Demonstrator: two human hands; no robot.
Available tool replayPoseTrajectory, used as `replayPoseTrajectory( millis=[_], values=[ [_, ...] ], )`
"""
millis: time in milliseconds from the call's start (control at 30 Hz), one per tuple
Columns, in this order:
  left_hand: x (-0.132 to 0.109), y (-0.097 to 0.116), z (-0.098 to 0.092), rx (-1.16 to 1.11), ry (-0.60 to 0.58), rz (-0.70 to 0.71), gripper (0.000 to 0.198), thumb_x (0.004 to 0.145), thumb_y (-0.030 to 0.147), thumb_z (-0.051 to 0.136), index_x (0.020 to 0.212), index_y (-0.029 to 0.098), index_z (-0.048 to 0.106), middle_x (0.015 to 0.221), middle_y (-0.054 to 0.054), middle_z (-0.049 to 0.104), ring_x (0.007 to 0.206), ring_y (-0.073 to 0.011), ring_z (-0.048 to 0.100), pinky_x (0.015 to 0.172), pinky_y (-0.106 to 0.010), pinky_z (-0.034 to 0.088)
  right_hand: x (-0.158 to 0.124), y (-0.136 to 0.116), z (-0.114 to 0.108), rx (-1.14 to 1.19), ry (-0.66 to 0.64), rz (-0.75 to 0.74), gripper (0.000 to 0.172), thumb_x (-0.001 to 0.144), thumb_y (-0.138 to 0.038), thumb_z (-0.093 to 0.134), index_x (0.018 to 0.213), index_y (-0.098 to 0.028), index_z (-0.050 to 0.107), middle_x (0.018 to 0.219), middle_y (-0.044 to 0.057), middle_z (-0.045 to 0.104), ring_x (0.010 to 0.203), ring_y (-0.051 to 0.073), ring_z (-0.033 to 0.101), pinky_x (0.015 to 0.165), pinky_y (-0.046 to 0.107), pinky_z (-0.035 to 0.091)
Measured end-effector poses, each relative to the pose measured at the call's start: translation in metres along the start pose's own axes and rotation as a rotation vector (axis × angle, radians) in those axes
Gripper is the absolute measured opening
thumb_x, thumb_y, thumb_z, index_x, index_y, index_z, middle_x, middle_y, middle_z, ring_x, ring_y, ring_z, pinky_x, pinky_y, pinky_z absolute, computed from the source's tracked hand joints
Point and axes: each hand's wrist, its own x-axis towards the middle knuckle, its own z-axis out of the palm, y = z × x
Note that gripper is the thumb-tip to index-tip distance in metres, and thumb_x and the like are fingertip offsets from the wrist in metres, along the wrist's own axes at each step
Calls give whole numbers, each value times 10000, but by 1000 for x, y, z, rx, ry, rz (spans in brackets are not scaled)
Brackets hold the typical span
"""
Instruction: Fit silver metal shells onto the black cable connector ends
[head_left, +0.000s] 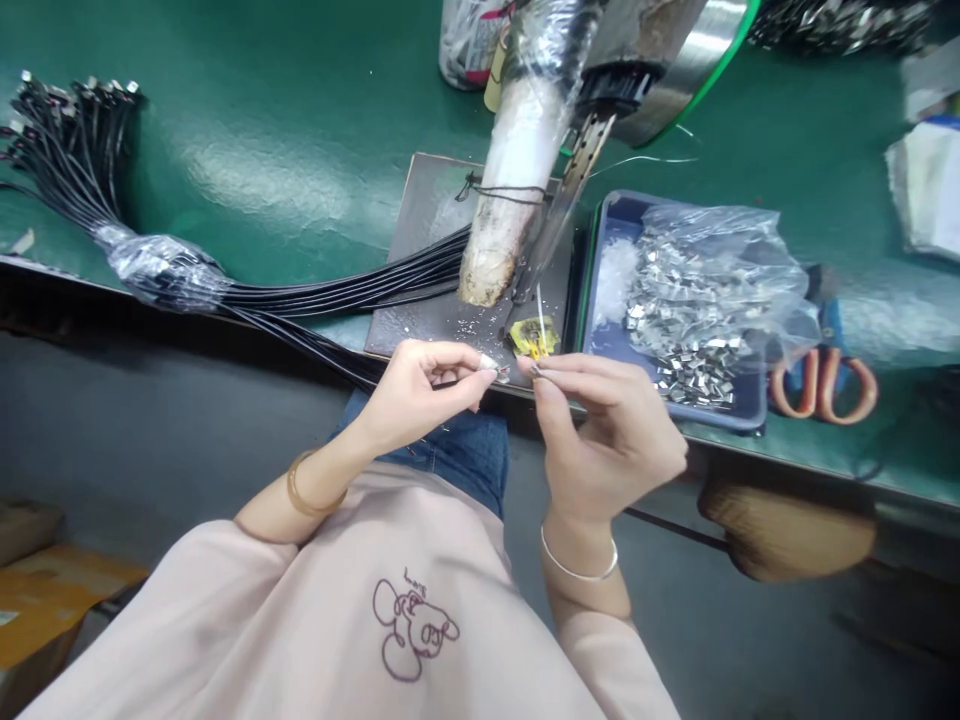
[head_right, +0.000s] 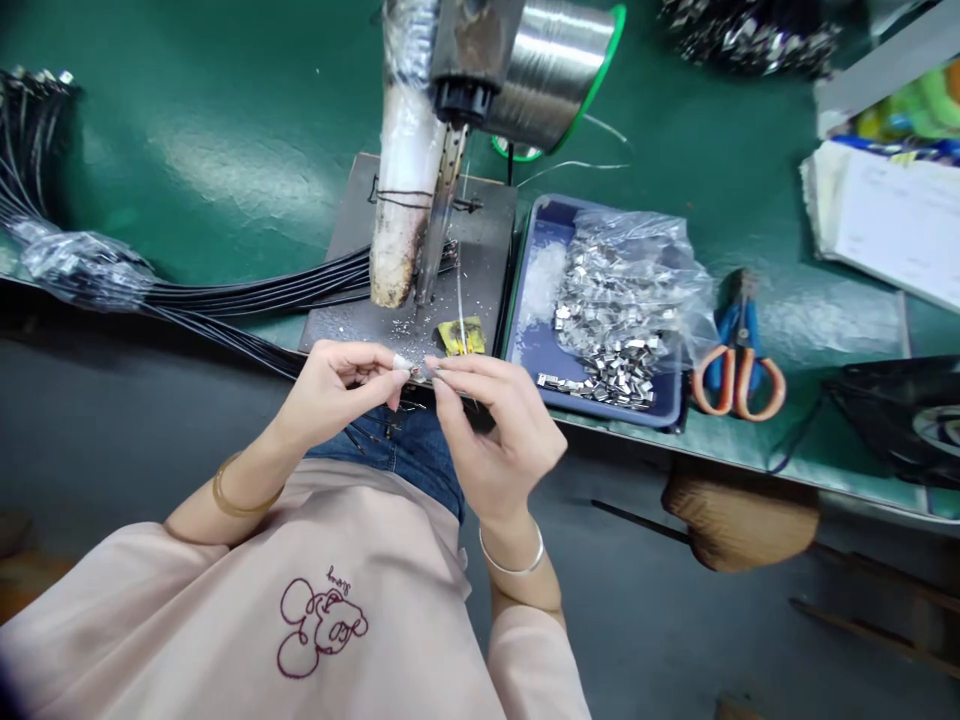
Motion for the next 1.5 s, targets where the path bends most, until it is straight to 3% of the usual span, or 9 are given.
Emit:
replayPoseTrajectory(
  millis=[200, 300, 467, 700, 867, 1067, 1167, 1367, 1500],
  values=[
    [-1, 3, 0, 17, -39, 13, 160, 773, 261, 703, 679, 134, 681, 558, 11, 578, 499, -68, 476, 486, -187, 427, 2, 4, 6, 171, -108, 254, 83, 904, -228, 667, 827, -232, 697, 886, 19, 739, 784, 169, 738, 652, 308, 633],
    [-1, 4, -1, 11, -5, 12, 221, 786, 304, 712, 654, 132, 667, 542, 21, 536, 493, -60, 434, 463, -183, 378, 2, 4, 3, 107, -35, 202, 78, 890, -213, 687, 821, -239, 712, 885, 18, 737, 813, 178, 736, 708, 345, 635],
    [-2, 5, -2, -11, -43, -9, 303, 799, 368, 743, 638, 131, 644, 519, 36, 500, 475, -54, 402, 455, -188, 353, 1, 1, 4, -10, -131, 57, 114, 849, -149, 726, 864, -263, 729, 915, 2, 757, 869, 184, 734, 791, 373, 632],
    [-5, 0, -5, 44, -29, 26, 285, 848, 341, 688, 649, 141, 649, 544, 25, 546, 496, -67, 459, 489, -197, 388, 2, 5, 7, 153, -49, 281, 88, 894, -226, 680, 818, -235, 724, 912, 24, 735, 831, 185, 746, 738, 355, 649],
    [-4, -6, -4, 152, 67, 208, 204, 869, 316, 699, 756, 147, 722, 695, -17, 668, 591, -91, 544, 559, -215, 439, 0, 3, 5, 177, -141, 293, 60, 858, -215, 719, 833, -259, 750, 923, 10, 740, 834, 165, 734, 688, 312, 638],
    [-6, -10, -3, 559, 147, 612, 149, 931, 182, 629, 813, 153, 714, 711, -25, 687, 617, -101, 563, 638, -236, 462, 3, 5, 5, 241, -167, 323, 80, 860, -189, 698, 818, -245, 736, 942, 9, 735, 831, 159, 748, 709, 297, 643],
    [-9, -12, 1, 738, 149, 693, 195, 963, 155, 554, 825, 169, 690, 727, -26, 693, 657, -109, 601, 682, -234, 475, 2, 6, 5, 246, -187, 330, 90, 862, -173, 677, 798, -227, 712, 963, 18, 731, 843, 170, 761, 726, 307, 652],
    [-13, -8, 4, 329, 12, 315, 165, 962, 227, 548, 829, 153, 611, 640, 19, 583, 540, -74, 507, 549, -193, 423, -9, -1, 10, 14, -40, 52, 156, 837, -101, 693, 862, -254, 708, 1014, 13, 739, 951, 189, 744, 830, 371, 649],
    [-7, -3, 0, 8, -59, 65, 258, 916, 357, 617, 774, 142, 620, 603, 21, 542, 520, -72, 477, 500, -187, 397, -10, 1, 12, 39, -43, 71, 144, 869, -115, 684, 908, -250, 716, 982, 9, 739, 926, 188, 743, 808, 378, 644]
  ],
)
